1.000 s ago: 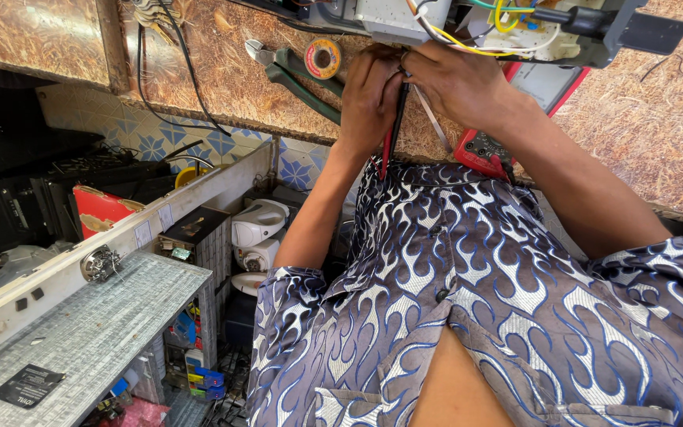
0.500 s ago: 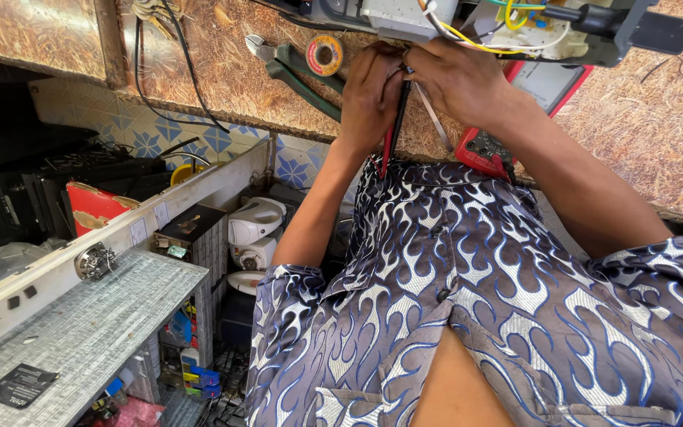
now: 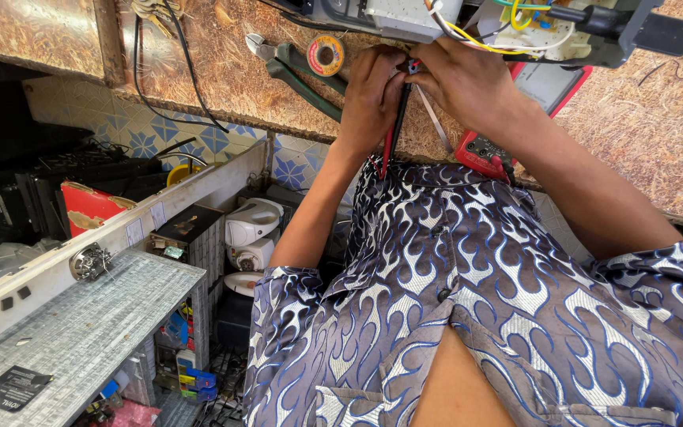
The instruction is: The person uses a multimeter to test a wire connected to an electronic device on a workbench. They then use pliers to strip the insulation from the wire and continue working on the device's internal wiring.
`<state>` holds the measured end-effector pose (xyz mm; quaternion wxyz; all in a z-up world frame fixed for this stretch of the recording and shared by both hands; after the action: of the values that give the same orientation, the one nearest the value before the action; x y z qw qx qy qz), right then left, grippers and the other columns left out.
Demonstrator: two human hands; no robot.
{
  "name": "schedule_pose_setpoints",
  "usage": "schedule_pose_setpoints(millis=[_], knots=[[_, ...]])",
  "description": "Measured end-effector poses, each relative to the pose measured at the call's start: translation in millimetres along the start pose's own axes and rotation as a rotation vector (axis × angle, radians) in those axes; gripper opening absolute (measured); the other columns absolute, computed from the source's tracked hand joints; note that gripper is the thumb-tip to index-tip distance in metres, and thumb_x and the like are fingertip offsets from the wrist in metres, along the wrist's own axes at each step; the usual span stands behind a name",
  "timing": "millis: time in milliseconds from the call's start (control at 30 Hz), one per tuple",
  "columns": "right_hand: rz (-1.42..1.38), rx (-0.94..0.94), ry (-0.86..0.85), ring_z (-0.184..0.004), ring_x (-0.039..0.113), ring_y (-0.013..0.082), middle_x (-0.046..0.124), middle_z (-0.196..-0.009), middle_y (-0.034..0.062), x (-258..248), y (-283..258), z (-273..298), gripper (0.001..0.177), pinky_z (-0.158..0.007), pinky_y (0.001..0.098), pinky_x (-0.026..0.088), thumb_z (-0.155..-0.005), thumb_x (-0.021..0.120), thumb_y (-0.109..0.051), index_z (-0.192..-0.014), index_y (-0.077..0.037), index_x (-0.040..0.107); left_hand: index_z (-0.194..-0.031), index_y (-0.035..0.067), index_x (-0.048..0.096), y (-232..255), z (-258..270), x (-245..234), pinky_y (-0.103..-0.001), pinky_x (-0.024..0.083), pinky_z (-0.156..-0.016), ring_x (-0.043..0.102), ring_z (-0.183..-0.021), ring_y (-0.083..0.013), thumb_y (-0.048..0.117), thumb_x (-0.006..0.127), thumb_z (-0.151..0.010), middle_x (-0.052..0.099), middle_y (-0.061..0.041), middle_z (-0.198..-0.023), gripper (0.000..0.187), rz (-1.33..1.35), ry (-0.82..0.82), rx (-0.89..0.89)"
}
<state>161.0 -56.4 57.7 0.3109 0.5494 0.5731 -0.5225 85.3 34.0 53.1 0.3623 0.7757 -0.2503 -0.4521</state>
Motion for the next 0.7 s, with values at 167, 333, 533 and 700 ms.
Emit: schedule_pose_setpoints(millis=[167,333,533,700], knots=[[0.174,-0.102,-0.073,-0.087,0.064,0.0177,0.057,-0.095,-0.0008,9,-1,-3,0.023,-0.075,0.0294,0.052,-0.118,0.06,-0.041,-0.116,-0.019,0.062,-0.123,0.006,0.054,-9,0,6,-0.04,0.043,-0.087,0.056,-0.103,-0.0331,0.022,0.043,-0.111,0.056,-0.015,-0.114,0.023,0.012,-0.057,-0.04],[0.04,-0.037,-0.14,-0.082,0.066,0.0212,0.061,-0.094,0.0018,19,5,1,0.019,-0.059,0.0329,0.052,-0.117,0.058,-0.034,-0.116,-0.016,0.059,-0.126,0.007,0.057,-9,-1,3,-0.039,0.046,-0.094,0.059,-0.109,-0.0334,0.015,0.049,-0.109,0.058,-0.014,-0.118,0.021,0.117,-0.062,-0.076],[-0.167,0.025,-0.21,-0.079,0.062,0.0329,0.058,-0.091,0.0114,20,7,-4,0.022,-0.058,0.0453,0.05,-0.116,0.061,-0.029,-0.11,-0.008,0.056,-0.125,-0.001,0.058,-10,-2,8,-0.04,0.047,-0.089,0.055,-0.106,-0.0304,0.007,0.052,-0.105,0.055,-0.015,-0.113,0.023,0.106,-0.085,0.015],[-0.229,-0.007,-0.253,-0.081,0.061,0.036,0.058,-0.094,0.0135,23,5,-7,0.023,-0.061,0.0486,0.049,-0.116,0.058,-0.026,-0.108,-0.005,0.053,-0.118,0.001,0.06,-9,-7,10,-0.04,0.049,-0.091,0.057,-0.108,-0.0309,-0.001,0.057,-0.099,0.06,-0.015,-0.114,0.019,0.097,-0.12,0.02]])
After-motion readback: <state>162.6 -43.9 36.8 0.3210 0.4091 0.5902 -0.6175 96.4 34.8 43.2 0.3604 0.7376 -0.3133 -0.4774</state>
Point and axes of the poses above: each hand's wrist, its own z-axis away from the middle knuckle, its own x-axis out of the palm, y = z × x, the point moved 10 cm from there along -z, towards the middle knuckle
